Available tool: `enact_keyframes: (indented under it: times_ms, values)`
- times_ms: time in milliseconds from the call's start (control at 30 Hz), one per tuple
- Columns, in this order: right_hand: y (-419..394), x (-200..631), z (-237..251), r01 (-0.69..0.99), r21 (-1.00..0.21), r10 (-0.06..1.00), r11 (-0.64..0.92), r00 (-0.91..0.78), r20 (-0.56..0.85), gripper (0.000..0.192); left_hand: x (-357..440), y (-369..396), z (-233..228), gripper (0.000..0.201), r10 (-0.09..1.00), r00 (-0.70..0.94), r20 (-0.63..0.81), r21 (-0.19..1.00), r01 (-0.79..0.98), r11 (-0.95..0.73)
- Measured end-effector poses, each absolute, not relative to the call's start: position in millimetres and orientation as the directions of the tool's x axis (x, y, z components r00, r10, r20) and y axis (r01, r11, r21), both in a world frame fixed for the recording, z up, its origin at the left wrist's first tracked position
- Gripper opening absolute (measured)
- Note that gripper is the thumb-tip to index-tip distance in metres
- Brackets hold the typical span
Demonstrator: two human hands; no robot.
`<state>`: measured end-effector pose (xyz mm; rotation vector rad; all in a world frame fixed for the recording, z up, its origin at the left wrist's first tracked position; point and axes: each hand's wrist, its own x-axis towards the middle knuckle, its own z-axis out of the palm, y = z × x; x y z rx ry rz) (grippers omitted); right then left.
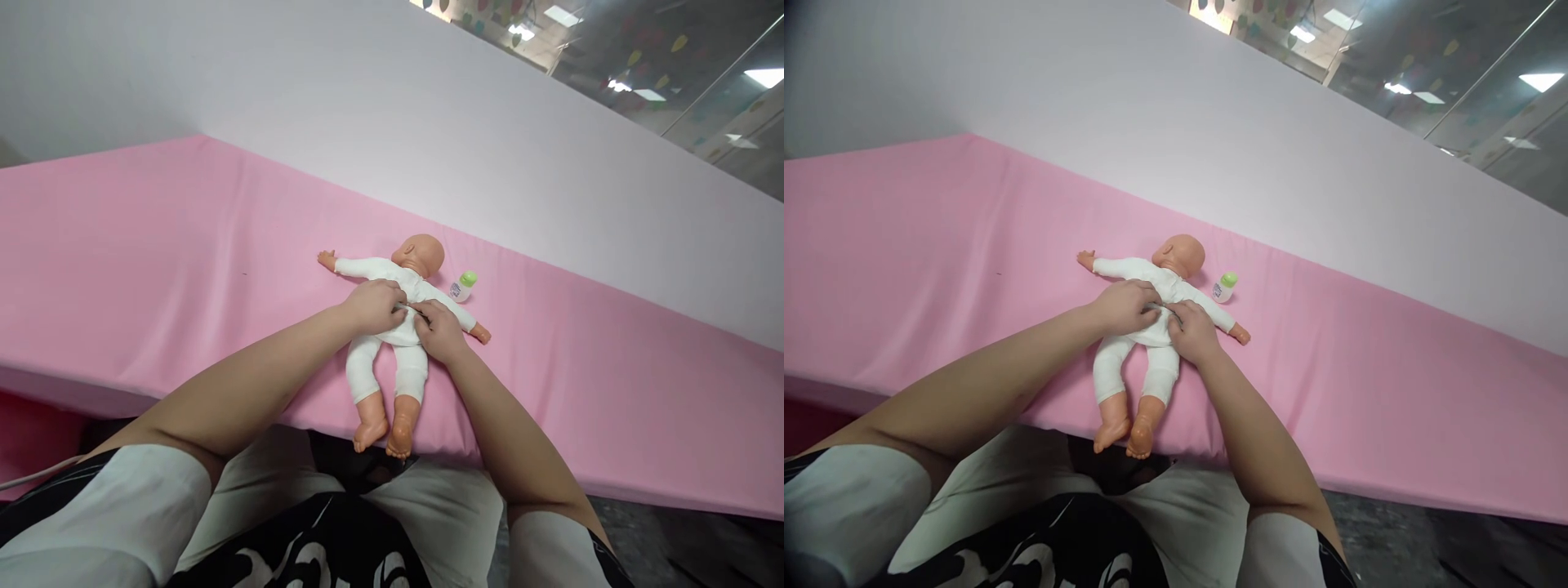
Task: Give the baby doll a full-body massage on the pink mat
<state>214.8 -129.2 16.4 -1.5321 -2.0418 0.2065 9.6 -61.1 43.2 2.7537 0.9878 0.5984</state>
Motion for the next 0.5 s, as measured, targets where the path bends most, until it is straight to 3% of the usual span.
enact_keyframes:
  times_ms: [133,267,367,500]
  values:
    - [-123.7,215.6,21.4,0.794,-0.522,0.932,0.311,-0.149,0.329,0.033,8.3,-57.2,48.4,0.043,0.733,0.625,0.268,0.424,0.606,-0.673]
    - [-109.5,212.5,31.1,0.817,-0.555,0.979,0.154,-0.051,0.195,0.036,10.4,-45.6,47.1,0.053,0.832,0.504,0.231,0.534,0.650,-0.541]
    - [-99.7,206.7,31.8,0.835,-0.543,0.988,0.090,-0.007,0.153,0.030,14.5,-40.0,41.7,0.036,0.852,0.466,0.237,0.495,0.697,-0.519]
    - [-100.5,197.3,19.3,0.899,-0.411,0.937,0.148,0.005,0.350,0.019,20.2,-45.9,36.2,0.023,0.753,0.557,0.351,0.296,0.697,-0.653]
